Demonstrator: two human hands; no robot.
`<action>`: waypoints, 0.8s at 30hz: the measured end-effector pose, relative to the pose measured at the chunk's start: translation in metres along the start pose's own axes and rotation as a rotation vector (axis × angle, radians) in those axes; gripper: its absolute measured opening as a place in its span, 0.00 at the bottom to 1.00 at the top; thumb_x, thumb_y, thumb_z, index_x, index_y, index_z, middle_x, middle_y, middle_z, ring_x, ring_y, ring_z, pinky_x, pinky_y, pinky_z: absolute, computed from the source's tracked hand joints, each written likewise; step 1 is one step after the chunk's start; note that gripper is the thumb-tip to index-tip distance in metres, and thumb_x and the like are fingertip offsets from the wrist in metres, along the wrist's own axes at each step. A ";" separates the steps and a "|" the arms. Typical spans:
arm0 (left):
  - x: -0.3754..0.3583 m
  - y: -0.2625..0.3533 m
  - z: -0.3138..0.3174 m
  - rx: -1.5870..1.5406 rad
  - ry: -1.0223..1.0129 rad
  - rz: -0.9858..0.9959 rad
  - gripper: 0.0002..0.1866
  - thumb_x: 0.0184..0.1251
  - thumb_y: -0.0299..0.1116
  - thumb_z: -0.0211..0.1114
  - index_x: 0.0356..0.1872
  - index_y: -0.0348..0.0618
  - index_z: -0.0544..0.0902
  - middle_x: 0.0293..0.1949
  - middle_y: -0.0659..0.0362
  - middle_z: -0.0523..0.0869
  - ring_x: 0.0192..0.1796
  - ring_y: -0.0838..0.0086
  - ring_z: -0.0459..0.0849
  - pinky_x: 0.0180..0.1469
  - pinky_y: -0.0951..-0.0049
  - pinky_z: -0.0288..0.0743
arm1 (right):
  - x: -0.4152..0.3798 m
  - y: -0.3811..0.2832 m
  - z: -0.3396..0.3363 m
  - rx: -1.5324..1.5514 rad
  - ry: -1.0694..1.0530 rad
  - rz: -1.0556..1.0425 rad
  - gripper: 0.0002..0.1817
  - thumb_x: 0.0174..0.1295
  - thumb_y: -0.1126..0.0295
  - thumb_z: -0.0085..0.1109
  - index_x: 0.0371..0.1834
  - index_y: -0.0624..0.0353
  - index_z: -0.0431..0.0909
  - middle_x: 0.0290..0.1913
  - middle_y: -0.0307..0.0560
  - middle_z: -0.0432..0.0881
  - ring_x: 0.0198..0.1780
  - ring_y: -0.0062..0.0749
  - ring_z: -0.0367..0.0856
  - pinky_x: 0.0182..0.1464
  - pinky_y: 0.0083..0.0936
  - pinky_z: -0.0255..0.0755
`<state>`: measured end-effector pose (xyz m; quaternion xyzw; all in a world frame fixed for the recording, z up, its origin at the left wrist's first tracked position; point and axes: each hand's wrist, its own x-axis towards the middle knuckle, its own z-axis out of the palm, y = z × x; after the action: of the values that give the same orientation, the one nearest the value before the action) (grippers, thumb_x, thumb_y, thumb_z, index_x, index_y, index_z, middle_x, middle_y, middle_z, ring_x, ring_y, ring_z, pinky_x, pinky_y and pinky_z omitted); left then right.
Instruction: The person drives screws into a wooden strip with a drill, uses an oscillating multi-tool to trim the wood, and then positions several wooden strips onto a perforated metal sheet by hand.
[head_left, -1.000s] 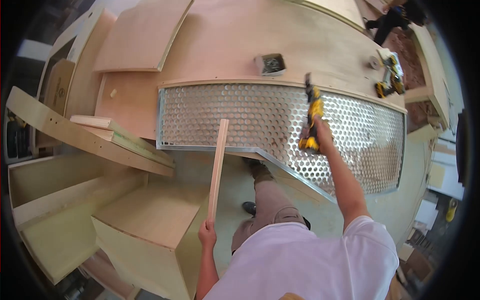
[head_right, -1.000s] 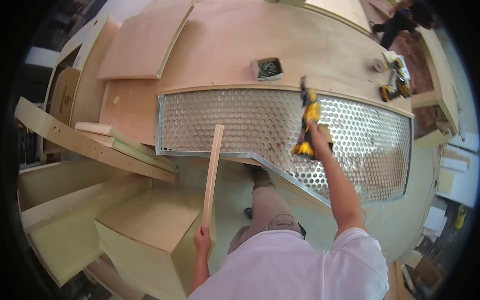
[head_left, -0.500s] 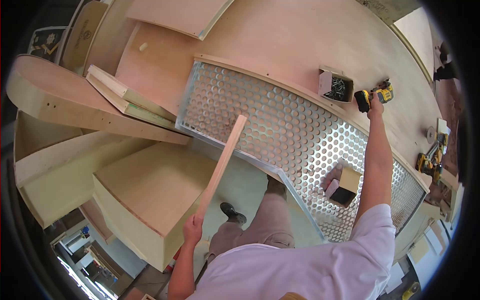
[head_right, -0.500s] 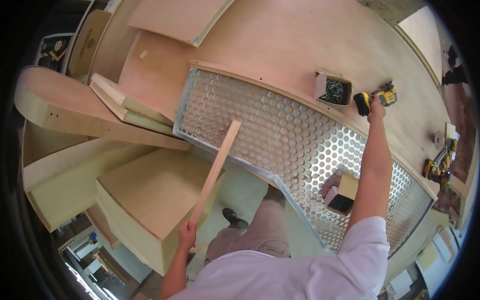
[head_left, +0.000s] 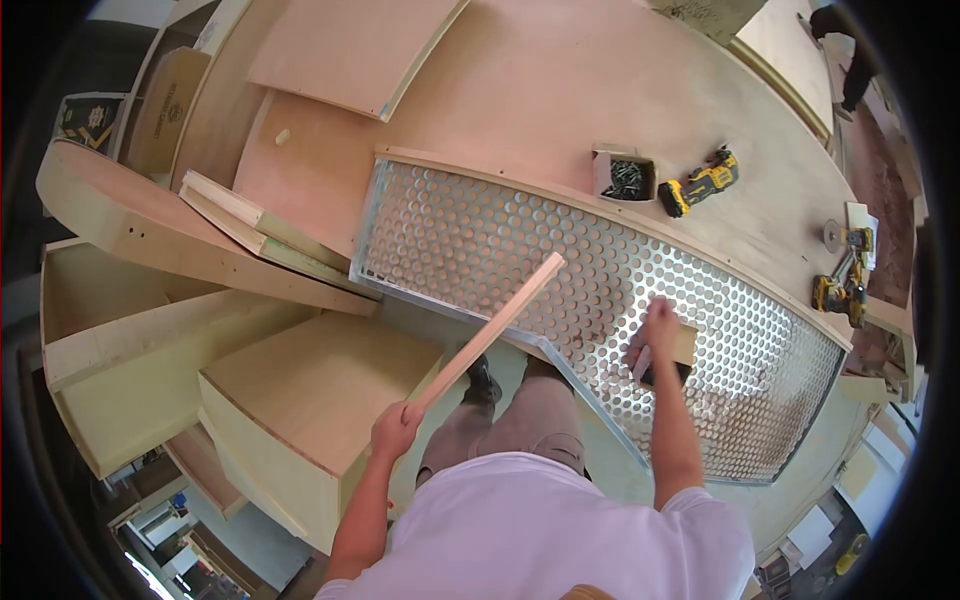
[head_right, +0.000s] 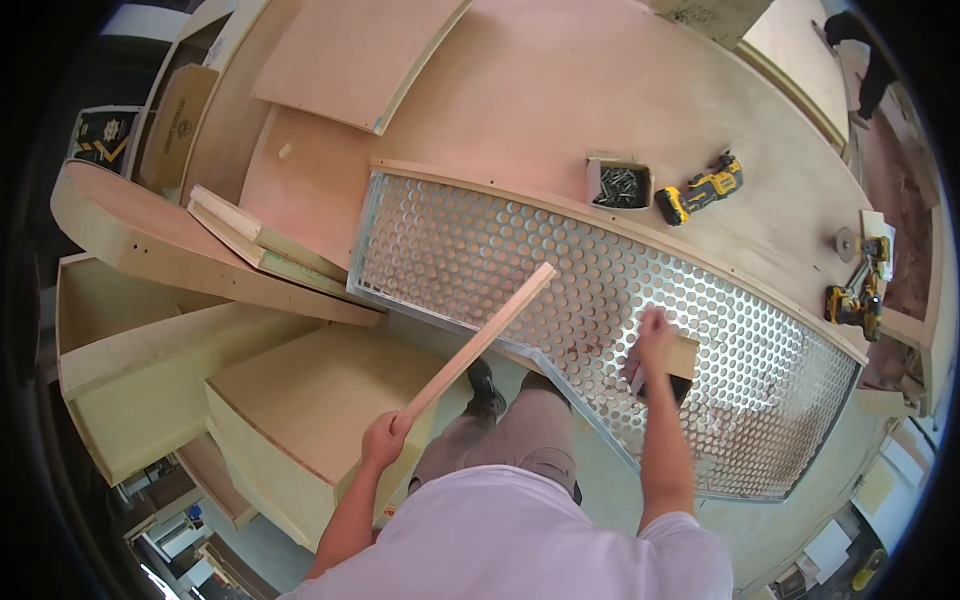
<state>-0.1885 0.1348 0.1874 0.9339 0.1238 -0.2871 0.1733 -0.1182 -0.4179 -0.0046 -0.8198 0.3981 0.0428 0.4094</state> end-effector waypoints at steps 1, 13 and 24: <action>0.006 0.002 -0.001 0.008 -0.022 0.024 0.23 0.71 0.53 0.64 0.50 0.43 0.86 0.42 0.47 0.88 0.44 0.49 0.86 0.47 0.53 0.80 | -0.044 -0.022 0.004 0.206 -0.166 0.109 0.24 0.73 0.49 0.57 0.42 0.63 0.85 0.29 0.53 0.87 0.30 0.41 0.88 0.33 0.40 0.76; 0.096 0.032 -0.026 -0.066 -0.102 0.447 0.23 0.73 0.53 0.61 0.51 0.43 0.85 0.46 0.49 0.88 0.51 0.49 0.85 0.54 0.55 0.78 | -0.177 0.008 -0.008 -0.058 -0.417 -0.030 0.19 0.69 0.52 0.64 0.46 0.59 0.87 0.36 0.49 0.89 0.37 0.35 0.87 0.41 0.33 0.80; 0.236 0.016 -0.071 0.074 -0.231 0.739 0.26 0.74 0.56 0.58 0.53 0.43 0.85 0.49 0.44 0.88 0.54 0.46 0.84 0.56 0.51 0.77 | -0.293 0.004 -0.017 0.502 0.245 0.573 0.17 0.73 0.52 0.58 0.43 0.57 0.79 0.27 0.42 0.80 0.24 0.25 0.80 0.24 0.25 0.74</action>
<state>0.0415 0.1796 0.1103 0.8827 -0.2518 -0.3126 0.2442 -0.3244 -0.2499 0.1199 -0.5492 0.6546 -0.0416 0.5178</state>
